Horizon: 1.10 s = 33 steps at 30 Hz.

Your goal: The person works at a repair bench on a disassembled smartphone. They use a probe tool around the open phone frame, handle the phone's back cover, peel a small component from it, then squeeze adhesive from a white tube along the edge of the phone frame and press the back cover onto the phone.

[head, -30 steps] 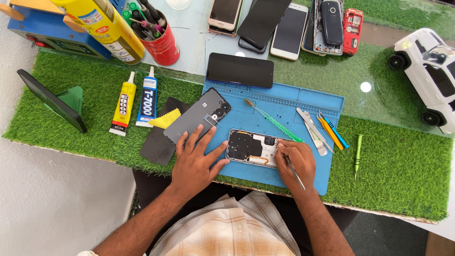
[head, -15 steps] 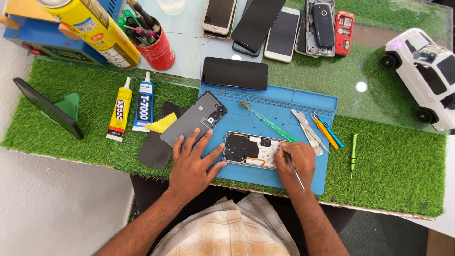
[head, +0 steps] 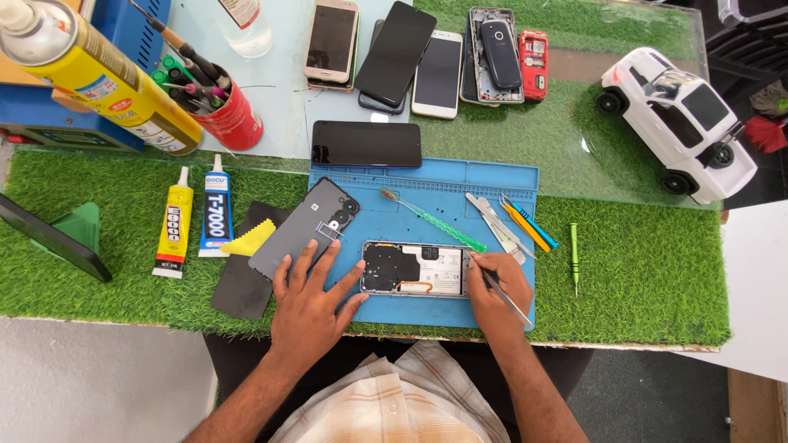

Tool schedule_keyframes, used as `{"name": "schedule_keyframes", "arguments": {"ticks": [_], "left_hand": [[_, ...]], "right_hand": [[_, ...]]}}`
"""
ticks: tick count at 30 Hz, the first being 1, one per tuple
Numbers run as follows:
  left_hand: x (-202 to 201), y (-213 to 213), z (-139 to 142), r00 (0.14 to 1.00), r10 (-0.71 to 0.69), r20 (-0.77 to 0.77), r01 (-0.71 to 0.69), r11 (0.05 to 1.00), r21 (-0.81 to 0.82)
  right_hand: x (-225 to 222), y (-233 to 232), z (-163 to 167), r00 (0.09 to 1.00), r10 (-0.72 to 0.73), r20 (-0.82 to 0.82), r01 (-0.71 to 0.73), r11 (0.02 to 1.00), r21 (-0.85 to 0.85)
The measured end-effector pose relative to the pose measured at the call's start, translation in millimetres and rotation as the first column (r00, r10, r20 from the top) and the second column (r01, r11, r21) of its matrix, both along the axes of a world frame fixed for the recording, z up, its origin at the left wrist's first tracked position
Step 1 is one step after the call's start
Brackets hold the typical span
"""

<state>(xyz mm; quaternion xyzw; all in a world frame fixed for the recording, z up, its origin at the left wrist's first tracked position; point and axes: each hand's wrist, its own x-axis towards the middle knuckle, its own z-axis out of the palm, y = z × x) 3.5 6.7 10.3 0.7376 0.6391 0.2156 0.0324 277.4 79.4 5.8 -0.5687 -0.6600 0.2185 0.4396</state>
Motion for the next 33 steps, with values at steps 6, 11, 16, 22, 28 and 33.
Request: {"name": "schedule_keyframes", "arguments": {"ticks": [6, 11, 16, 22, 28, 33], "left_hand": [[-1.4, -0.6, -3.6, 1.0, -0.011, 0.005, 0.011, 1.0, -0.016], [-1.3, -1.3, -3.9, 1.0, -0.007, 0.0, 0.007, 1.0, -0.007], [-0.8, -1.8, -2.7, 1.0, -0.009, -0.007, 0.009, 1.0, -0.007], [-1.2, -1.5, -3.4, 1.0, -0.006, -0.003, 0.006, 1.0, -0.003], [-1.8, -1.8, -2.7, 1.0, -0.01, -0.012, 0.01, 1.0, -0.008], [-1.9, 0.3, -1.8, 1.0, -0.003, -0.011, 0.002, 1.0, -0.011]], "right_hand": [[28.4, -13.8, -5.1, 0.92, -0.136, -0.367, 0.028, 0.958, -0.285], [42.4, -23.5, -8.9, 0.951, -0.048, -0.306, -0.027, 0.972, -0.235], [36.3, -29.7, -7.7, 0.993, 0.023, -0.112, -0.041, 0.986, -0.162], [26.6, -28.4, -4.3, 1.0, 0.007, 0.011, -0.006, 0.997, -0.077], [24.4, -26.5, -3.5, 0.997, 0.018, 0.075, -0.015, 0.999, -0.033], [25.6, -23.7, -4.8, 0.999, 0.041, -0.023, -0.042, 0.999, -0.027]]}}
